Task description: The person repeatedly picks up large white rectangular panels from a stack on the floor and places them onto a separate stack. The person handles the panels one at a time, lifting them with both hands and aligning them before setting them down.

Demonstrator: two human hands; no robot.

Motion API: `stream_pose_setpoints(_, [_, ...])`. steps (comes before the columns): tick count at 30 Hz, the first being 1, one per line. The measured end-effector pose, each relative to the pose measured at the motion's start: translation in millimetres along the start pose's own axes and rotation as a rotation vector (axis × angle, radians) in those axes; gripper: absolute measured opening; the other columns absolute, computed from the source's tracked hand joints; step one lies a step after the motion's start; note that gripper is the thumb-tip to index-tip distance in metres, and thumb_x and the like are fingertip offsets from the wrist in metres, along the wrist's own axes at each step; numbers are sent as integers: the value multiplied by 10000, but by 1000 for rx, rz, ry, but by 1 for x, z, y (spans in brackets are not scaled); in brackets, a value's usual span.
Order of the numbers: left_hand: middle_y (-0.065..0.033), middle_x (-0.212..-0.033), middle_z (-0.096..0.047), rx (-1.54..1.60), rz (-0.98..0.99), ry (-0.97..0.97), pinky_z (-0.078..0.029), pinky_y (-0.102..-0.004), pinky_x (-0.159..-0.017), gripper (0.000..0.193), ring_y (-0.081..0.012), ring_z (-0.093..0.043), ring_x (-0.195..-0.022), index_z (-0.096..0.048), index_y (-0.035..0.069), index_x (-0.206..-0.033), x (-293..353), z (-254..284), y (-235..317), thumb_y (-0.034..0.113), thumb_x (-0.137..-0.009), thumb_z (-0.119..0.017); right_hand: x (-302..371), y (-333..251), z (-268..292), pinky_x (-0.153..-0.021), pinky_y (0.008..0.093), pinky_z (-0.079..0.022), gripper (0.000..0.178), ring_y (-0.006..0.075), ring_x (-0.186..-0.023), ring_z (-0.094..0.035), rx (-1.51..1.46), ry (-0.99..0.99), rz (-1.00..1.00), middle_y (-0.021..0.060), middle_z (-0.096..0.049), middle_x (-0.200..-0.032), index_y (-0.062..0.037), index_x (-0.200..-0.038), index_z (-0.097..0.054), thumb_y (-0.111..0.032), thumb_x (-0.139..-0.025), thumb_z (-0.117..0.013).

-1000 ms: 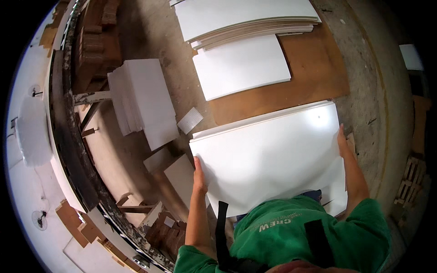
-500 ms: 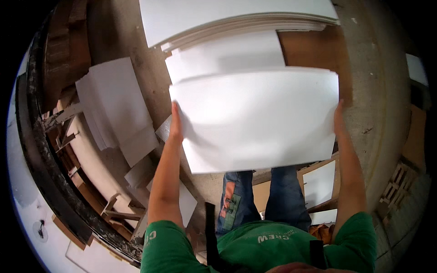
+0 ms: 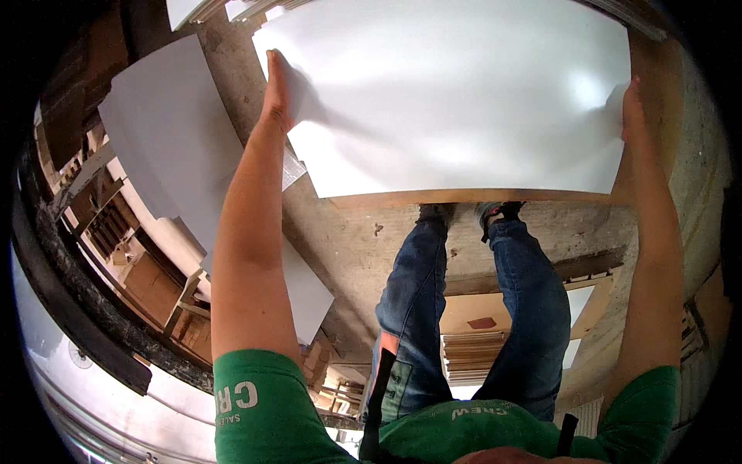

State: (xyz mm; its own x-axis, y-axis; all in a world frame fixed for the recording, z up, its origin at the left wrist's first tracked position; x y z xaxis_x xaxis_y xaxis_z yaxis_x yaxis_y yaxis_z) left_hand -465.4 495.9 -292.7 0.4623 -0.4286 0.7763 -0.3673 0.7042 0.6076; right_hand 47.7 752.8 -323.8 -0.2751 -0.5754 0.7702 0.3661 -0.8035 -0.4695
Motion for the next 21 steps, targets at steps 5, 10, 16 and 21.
stream_pose_setpoints(5, [-264,-1378,-219,-295,-91,28,-203,-484,-1033,1041,-371,-201,-1291,-190,-30,-1356,-33,26,7,756,-705,-398,-88,-5,-10,-898,390,-393,695,270,-1100,-452,38,-18,84,135,-455,-1216,-71,-1298,-361,-596,-860,-240])
stream_pose_setpoints(10, [-236,-1252,-411,-181,63,254,-276,-421,-1001,810,-313,-376,-1191,-350,-44,-1287,-12,51,-76,616,-818,-395,-101,-3,-11,-869,397,-411,626,259,-1032,-486,138,-6,81,133,-485,-1148,-54,-1248,-405,-530,-891,-210])
stream_pose_setpoints(16, [-199,-1356,-277,275,303,588,-304,-469,-967,904,-330,-309,-1229,-221,-39,-1335,61,41,-150,648,-789,-437,-89,4,10,-869,411,-401,586,258,-1008,-493,171,22,107,130,-496,-1122,-41,-1220,-425,-485,-911,-200])
stream_pose_setpoints(21, [-227,-1391,-131,892,380,381,-248,-515,-1035,1137,-367,-165,-1294,-1,-21,-1363,96,-25,-199,756,-671,-459,-39,37,53,-928,433,-338,601,277,-1081,-445,136,32,278,127,-465,-1190,-42,-1251,-390,-505,-899,-238])
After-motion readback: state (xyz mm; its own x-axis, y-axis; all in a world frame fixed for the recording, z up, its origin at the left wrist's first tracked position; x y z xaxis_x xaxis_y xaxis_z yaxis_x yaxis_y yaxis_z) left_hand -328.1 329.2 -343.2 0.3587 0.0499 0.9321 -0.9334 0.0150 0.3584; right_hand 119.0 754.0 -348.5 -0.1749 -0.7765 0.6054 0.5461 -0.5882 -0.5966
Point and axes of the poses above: each hand's wrist, its own x-axis away from the middle knuckle, its own z-axis out of the back of the hand, y = z × x, the point moved 7 cm from there along -x, towards the middle knuckle
